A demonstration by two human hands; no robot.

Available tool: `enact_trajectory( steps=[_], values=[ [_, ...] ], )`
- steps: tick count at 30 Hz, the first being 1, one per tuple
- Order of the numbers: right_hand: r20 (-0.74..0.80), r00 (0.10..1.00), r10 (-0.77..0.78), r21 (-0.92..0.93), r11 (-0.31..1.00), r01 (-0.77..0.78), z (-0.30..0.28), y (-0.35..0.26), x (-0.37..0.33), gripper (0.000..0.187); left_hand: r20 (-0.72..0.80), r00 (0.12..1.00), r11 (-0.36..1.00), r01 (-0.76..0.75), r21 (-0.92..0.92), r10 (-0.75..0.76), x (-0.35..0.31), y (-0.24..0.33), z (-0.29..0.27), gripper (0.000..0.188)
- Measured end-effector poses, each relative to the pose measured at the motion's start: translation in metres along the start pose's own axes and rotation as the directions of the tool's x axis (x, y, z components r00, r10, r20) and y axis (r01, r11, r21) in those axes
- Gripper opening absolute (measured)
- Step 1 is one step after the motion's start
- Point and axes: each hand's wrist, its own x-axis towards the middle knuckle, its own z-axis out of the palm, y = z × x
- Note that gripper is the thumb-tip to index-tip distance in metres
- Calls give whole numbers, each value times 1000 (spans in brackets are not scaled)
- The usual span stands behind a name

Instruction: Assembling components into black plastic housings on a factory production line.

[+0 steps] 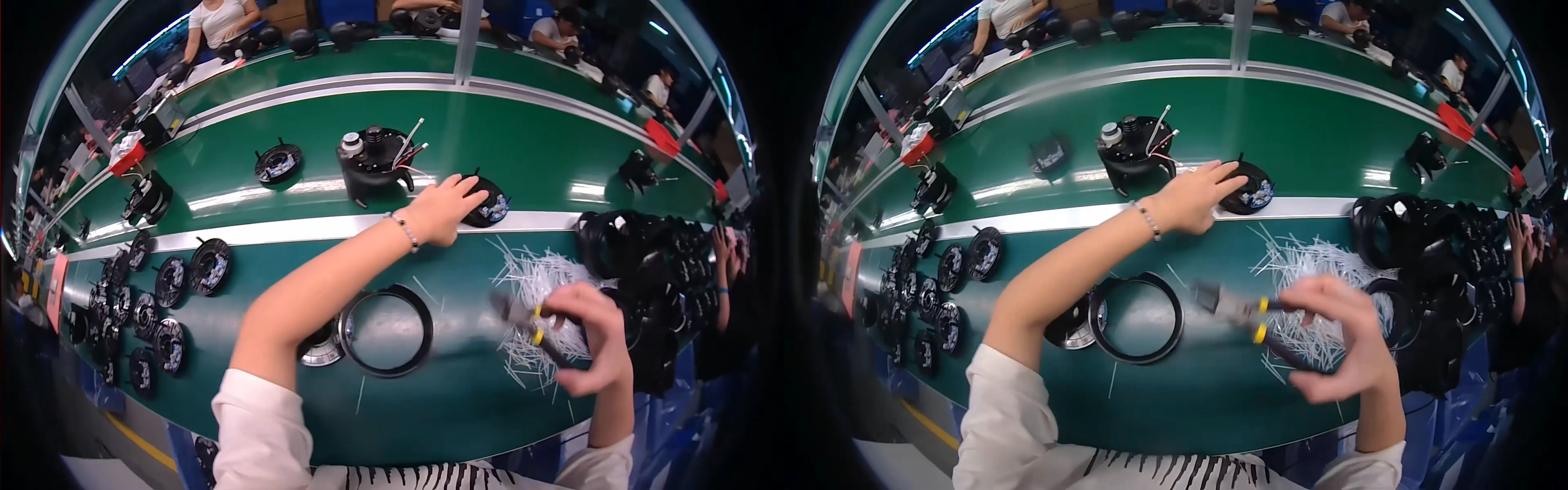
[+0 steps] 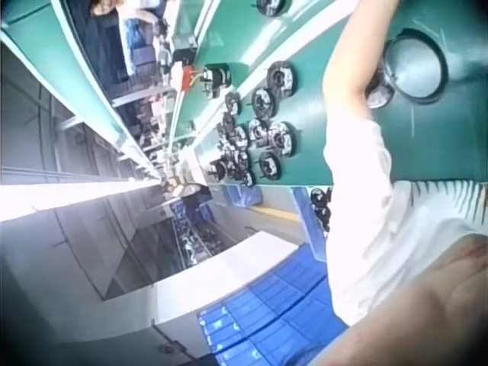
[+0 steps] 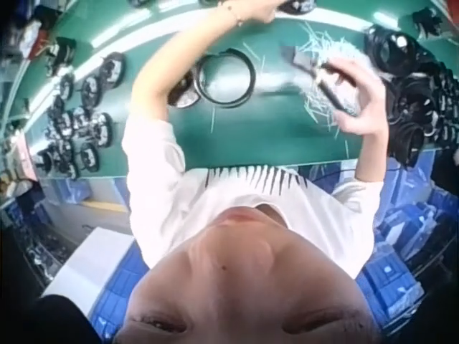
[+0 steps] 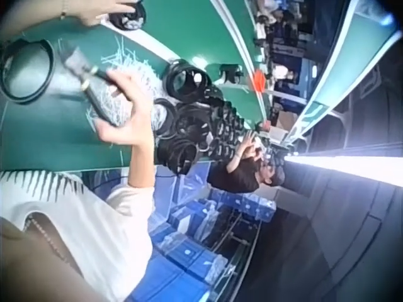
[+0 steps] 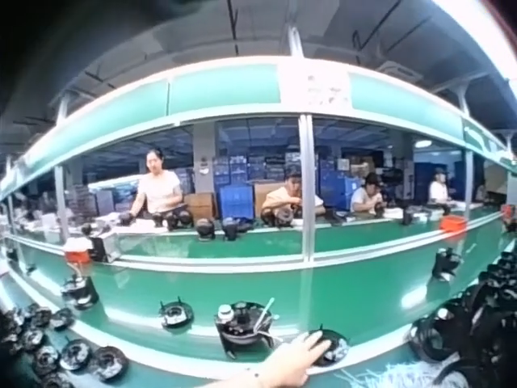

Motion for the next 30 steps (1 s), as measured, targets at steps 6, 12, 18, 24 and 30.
enact_trajectory(
  steps=[6, 12, 18, 24, 30],
  values=[
    [-188, 967, 169, 359, 929, -93, 3, 1, 25, 72, 280, 938, 978, 207, 18, -204, 42, 8, 23, 36],
    [-158, 978, 137, -178, 970, -165, -39, 15, 81, 63, 304, 948, 992, 117, -48, -97, -46, 36, -81, 46],
    [346, 879, -328, -899, 152, 411, -64, 35, 182, 53, 329, 843, 905, 403, 138, -425, -177, 36, -185, 48],
    [661, 729, -176, -741, -1, 672, -44, 29, 246, 49, 314, 699, 766, 595, 242, -643, -258, 40, -205, 46],
    [505, 863, -35, -850, -196, 489, -83, 13, 259, 62, 310, 693, 752, 643, 144, -651, -266, 27, -192, 46]
  ],
)
